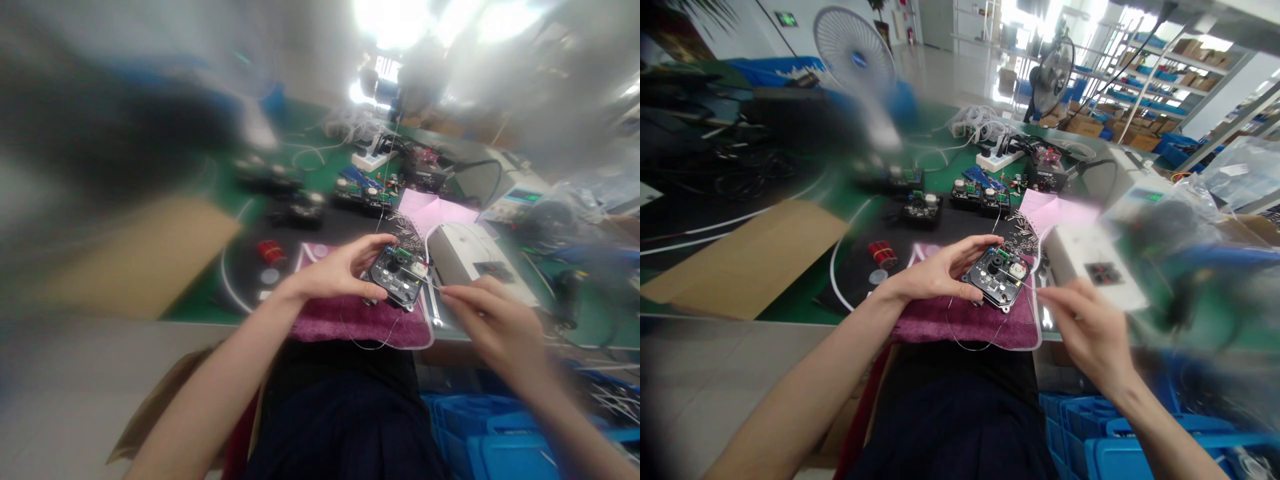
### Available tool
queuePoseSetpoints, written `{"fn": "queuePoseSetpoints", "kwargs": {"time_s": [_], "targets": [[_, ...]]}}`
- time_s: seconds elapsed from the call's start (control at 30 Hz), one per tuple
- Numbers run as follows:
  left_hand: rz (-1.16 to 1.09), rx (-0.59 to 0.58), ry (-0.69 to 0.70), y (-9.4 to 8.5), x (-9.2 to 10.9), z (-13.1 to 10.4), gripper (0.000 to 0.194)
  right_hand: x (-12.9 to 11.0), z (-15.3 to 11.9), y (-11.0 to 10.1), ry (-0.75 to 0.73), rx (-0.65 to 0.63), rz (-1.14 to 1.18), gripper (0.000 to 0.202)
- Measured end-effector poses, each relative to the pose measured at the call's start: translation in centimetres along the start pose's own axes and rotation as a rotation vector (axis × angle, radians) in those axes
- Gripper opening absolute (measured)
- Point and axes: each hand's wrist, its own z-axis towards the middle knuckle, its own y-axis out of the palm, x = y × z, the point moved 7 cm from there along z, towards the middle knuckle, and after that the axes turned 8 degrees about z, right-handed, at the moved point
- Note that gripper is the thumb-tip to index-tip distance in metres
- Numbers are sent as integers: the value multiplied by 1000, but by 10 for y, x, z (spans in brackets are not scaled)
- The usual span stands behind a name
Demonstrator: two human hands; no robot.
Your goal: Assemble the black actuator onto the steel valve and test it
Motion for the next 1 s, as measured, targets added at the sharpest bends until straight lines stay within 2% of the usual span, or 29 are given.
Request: {"fn": "queuePoseSetpoints", "kwargs": {"time_s": [0.2, 1.0], "targets": [[-5, 0, -4, 0, 0, 0, 95, 8, 1, 2, 103, -46, 89, 13], [2, -3, -5, 1, 1, -1, 94, 20, 0, 6, 266, -100, 272, 14]]}}
